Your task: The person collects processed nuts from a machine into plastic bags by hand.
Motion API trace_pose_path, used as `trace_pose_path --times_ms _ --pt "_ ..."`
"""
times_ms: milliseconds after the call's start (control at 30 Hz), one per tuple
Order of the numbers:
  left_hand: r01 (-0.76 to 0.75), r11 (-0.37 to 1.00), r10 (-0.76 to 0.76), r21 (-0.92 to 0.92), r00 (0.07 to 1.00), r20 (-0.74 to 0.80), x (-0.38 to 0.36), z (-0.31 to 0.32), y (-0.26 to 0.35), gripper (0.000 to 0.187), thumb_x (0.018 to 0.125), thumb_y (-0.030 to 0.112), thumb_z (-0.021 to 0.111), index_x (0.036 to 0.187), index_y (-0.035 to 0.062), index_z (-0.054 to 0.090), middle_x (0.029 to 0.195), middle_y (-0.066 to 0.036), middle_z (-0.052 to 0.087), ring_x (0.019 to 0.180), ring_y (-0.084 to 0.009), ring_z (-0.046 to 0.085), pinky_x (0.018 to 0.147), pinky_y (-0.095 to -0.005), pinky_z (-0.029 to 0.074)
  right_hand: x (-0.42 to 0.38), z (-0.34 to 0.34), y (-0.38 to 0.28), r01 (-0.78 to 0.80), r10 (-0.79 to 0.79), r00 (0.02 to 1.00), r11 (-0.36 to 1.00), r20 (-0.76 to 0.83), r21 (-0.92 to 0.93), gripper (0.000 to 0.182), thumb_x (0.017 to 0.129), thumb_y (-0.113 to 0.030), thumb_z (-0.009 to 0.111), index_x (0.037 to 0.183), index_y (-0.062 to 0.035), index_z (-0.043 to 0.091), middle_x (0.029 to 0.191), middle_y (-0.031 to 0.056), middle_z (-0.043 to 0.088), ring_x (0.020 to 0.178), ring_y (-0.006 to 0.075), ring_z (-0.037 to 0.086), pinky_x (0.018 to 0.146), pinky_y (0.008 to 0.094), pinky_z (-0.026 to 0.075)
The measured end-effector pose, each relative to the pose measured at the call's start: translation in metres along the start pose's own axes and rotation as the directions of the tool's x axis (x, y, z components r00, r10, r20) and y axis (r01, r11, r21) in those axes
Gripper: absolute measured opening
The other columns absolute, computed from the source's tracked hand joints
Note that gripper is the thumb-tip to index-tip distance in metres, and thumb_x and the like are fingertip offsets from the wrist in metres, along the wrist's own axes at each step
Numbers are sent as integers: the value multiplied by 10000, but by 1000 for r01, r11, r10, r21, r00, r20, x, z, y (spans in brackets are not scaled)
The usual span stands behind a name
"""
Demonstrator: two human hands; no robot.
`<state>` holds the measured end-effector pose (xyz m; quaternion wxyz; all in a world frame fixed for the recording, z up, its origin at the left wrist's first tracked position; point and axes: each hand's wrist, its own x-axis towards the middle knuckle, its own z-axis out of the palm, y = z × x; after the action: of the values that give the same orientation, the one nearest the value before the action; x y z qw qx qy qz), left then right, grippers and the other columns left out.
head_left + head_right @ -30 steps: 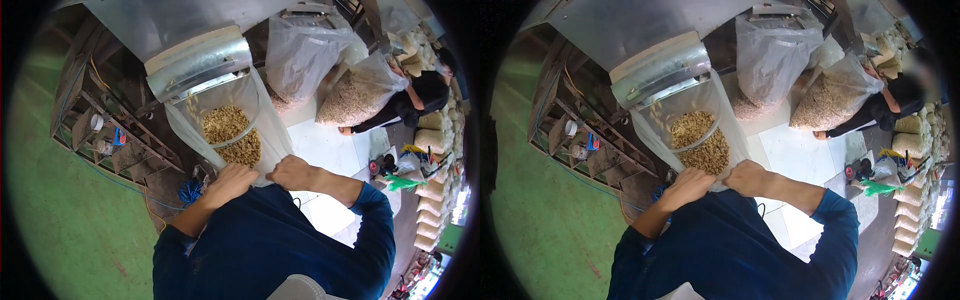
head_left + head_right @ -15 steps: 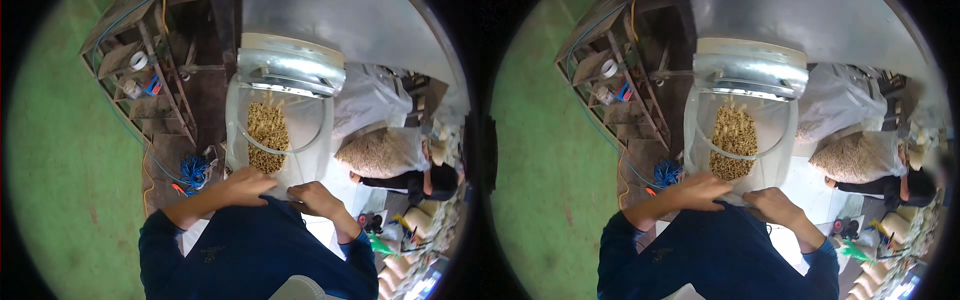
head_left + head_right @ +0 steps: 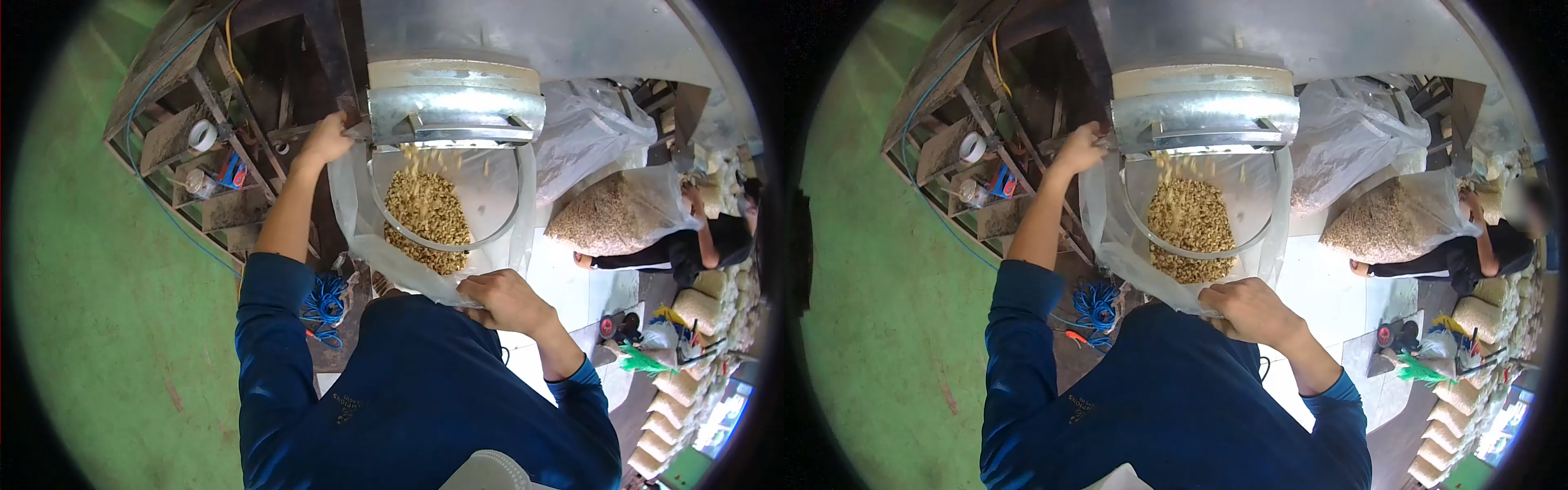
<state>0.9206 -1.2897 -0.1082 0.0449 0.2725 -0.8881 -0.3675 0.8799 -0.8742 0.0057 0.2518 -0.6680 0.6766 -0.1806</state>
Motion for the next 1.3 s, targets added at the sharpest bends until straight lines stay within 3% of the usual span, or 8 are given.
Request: trace_pose_path --times_ms 100,300,500,600,933,1033,1133,1300 --pt "-16 910 29 415 999 -26 1 1 20 363 720 145 631 1039 -26 604 1028 -277 614 1009 -407 587 890 -452 459 -4 6 1 -61 63 997 997 -35 55 198 705 -112 681 829 -48 541 725 103 591 690 306 611 610 407 480" --pt "-331 816 249 475 941 228 0 1 39 274 777 161 548 892 -75 626 927 -296 615 928 -446 585 836 -473 474 -7 12 2 -19 25 992 998 -124 53 211 676 -75 660 856 -38 556 728 109 592 703 306 610 622 404 484" --pt "-294 665 226 686 955 190 -25 17 23 216 825 56 453 898 -39 632 886 -254 649 853 -378 647 780 -467 507 -13 16 4 -71 77 993 995 -90 70 237 669 -79 676 883 -41 581 757 101 602 715 312 603 657 396 486" --pt "-198 753 264 627 965 -12 -29 40 8 209 838 62 448 862 -45 626 806 -252 649 765 -392 654 706 -479 520 -12 14 6 -50 60 991 995 -119 85 262 643 -66 665 890 -37 581 766 105 604 728 312 604 666 397 488" --pt "-111 809 194 578 977 -85 -31 67 -9 231 850 81 449 1017 -27 566 769 -237 643 745 -417 637 693 -499 507 -19 10 7 -100 105 982 994 -157 40 276 646 -86 667 910 -50 596 776 93 602 827 273 599 743 371 468" --pt "-113 858 175 501 982 -78 -67 43 33 319 831 126 506 1118 -5 550 1037 -250 605 1001 -386 571 854 -472 464 -31 -1 17 -152 127 973 981 -191 -119 292 627 -126 718 894 -55 623 864 88 612 947 256 574 858 369 431" --pt "-363 887 432 287 871 -235 -124 46 74 469 757 128 669 1184 -17 539 1213 -217 510 1111 -395 484 956 -457 390 -55 -1 40 -238 233 971 959 -51 -156 187 652 -113 685 820 -56 625 889 91 634 965 275 578 921 377 415" --pt "-640 768 558 30 690 461 -194 61 173 622 671 356 743 1160 15 566 1152 -179 575 1122 -350 503 979 -446 369 -44 7 55 -148 171 975 976 141 -157 142 753 -146 571 831 -46 634 755 145 655 796 305 645 741 403 496"
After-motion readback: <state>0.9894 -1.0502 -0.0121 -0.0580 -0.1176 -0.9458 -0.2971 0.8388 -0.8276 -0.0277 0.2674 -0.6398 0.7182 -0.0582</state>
